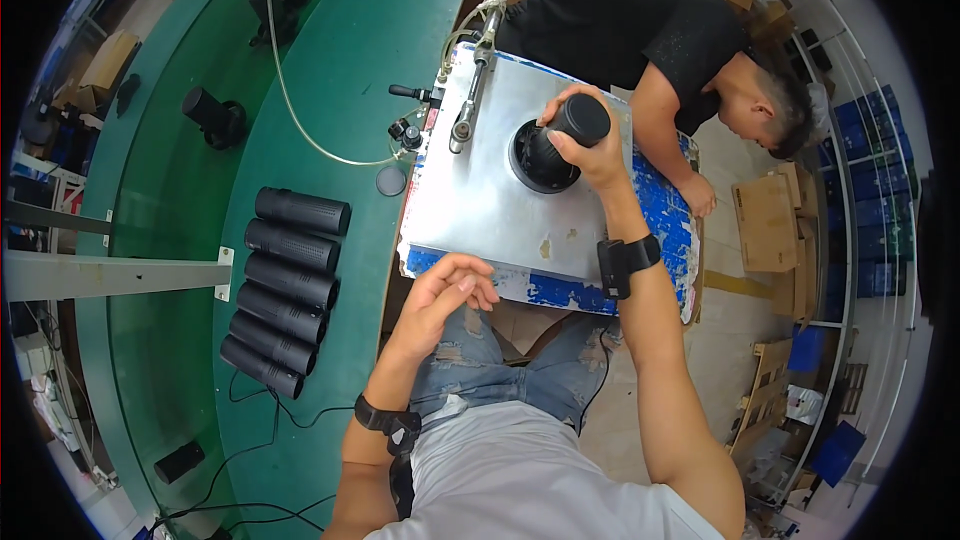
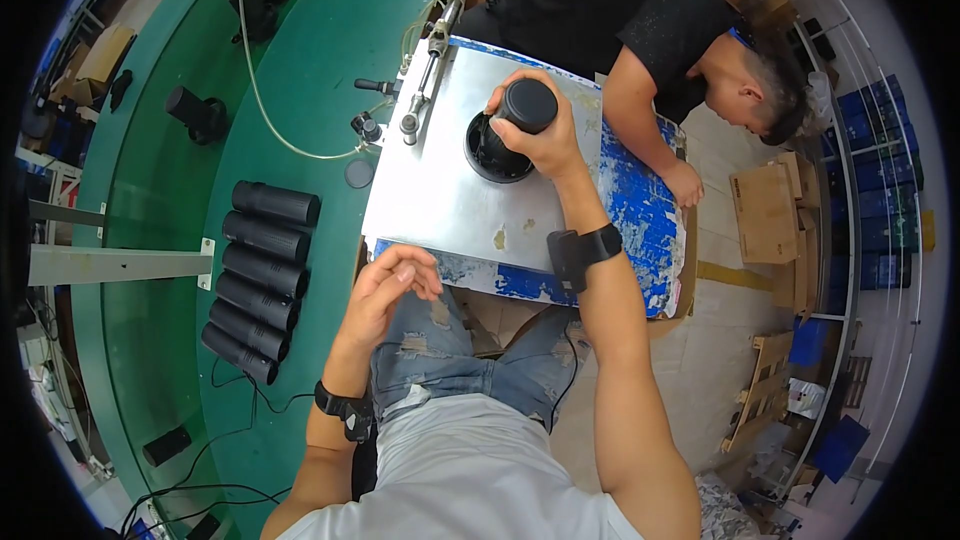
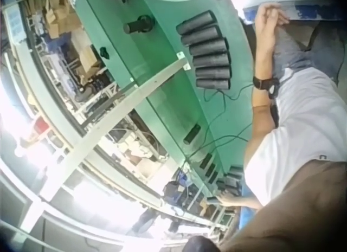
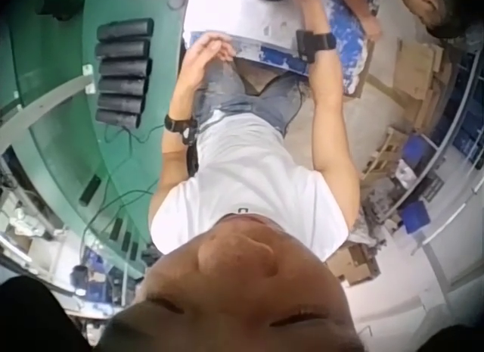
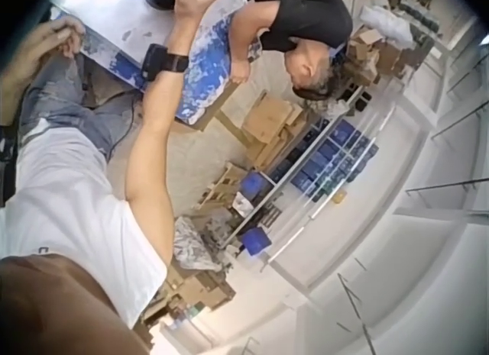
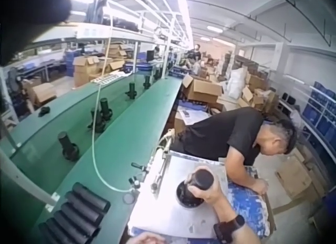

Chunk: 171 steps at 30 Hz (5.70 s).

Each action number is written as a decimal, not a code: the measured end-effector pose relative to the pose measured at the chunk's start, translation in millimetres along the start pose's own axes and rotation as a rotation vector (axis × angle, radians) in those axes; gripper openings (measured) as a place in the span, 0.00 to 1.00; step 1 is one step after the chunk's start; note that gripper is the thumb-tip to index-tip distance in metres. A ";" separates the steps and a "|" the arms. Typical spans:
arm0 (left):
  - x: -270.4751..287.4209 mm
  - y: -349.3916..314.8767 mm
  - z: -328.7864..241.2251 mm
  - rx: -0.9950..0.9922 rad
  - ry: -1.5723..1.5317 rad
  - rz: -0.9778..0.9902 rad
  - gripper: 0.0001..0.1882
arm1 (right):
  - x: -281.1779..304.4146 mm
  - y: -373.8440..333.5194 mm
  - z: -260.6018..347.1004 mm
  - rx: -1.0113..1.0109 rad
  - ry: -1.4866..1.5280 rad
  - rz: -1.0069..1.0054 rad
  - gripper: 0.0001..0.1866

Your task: The person picks up a microphone and a shock mount, fits the microphone into the mount, and then places it on the table. They then pick up another microphone, insert it into a testing machine, and remove it.

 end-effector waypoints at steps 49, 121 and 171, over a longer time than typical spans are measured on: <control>-68.6 -7.2 -138.8 -0.693 0.792 -0.110 0.53 | -64.2 32.7 214.4 0.311 -0.056 -0.122 0.25; 379.5 -91.9 -202.9 -0.109 0.670 -1.834 0.38 | -13.0 -318.3 157.0 -0.604 -0.324 -0.478 0.16; -82.8 -26.8 -67.5 -0.562 0.364 -0.229 0.33 | -52.2 -94.3 129.3 -0.047 0.699 -0.334 0.35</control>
Point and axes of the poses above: each hand's wrist, its own y-axis towards the middle knuckle, its own x-axis out of the back of the hand, z = x × y, the point moved 7 cm from there along y, towards the middle knuckle, and after that the axes turned 14 degrees about x, right-handed, at the moved point
